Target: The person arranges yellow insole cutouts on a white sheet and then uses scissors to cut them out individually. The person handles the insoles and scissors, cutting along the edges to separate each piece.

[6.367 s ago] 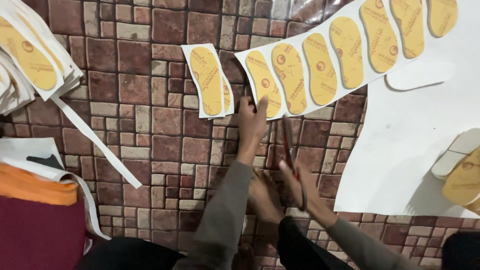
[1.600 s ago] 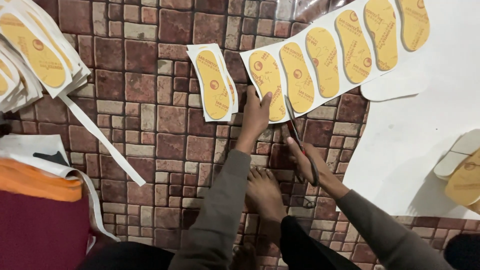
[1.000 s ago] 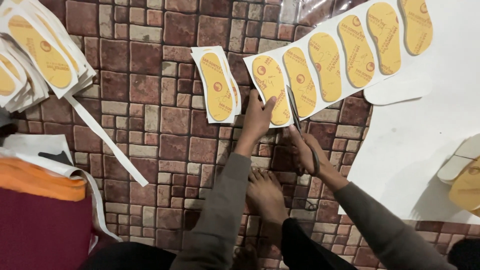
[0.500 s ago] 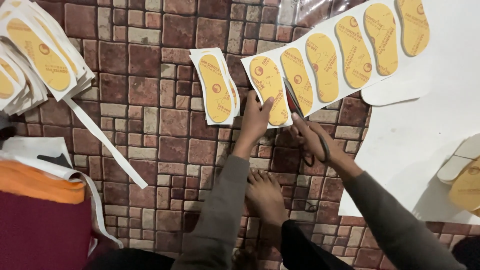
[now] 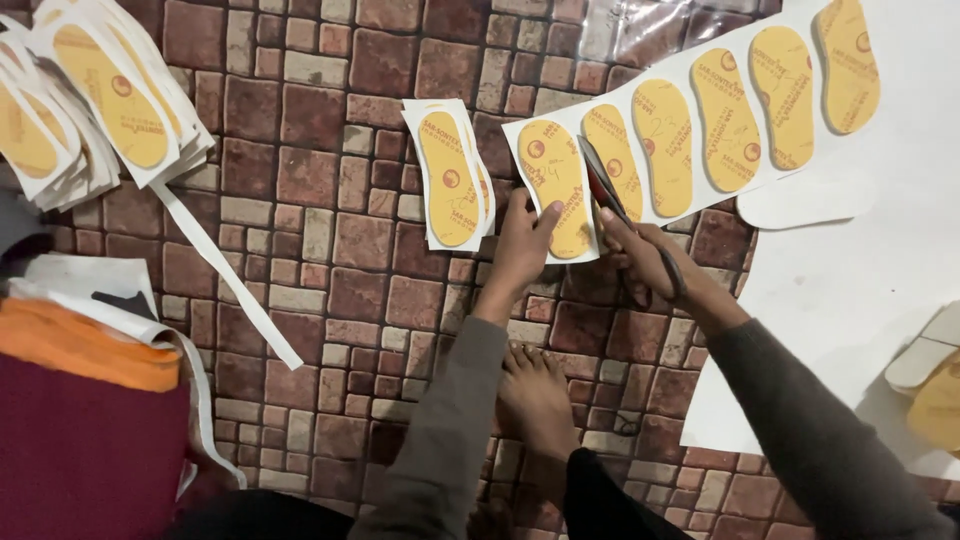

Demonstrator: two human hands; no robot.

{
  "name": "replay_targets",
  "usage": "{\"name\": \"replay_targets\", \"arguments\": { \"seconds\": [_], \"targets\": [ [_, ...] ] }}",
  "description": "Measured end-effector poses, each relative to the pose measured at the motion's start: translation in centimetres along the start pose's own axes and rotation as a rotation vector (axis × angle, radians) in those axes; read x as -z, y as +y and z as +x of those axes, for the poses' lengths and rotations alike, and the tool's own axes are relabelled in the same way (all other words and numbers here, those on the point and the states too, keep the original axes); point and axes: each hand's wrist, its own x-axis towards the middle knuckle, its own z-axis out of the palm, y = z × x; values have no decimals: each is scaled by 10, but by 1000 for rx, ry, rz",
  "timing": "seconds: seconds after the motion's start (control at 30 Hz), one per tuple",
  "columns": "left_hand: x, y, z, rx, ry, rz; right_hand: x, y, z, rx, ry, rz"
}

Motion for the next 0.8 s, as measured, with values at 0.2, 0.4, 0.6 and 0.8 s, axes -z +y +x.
{"name": "replay_targets", "arguments": {
  "seconds": [0.2, 0.4, 0.6, 0.8],
  "targets": [
    [3, 9, -6, 16, 6, -35, -10, -59, -28, 12, 20, -149],
    [3, 0, -3, 3, -36, -177, 16, -43, 9, -18, -52, -133],
    [4, 6, -12, -57, -10, -225, 23, -40, 21, 4, -87, -154],
    [3, 13, -22, -30, -30, -251, 6, -71, 3, 9, -17, -188]
  ]
}}
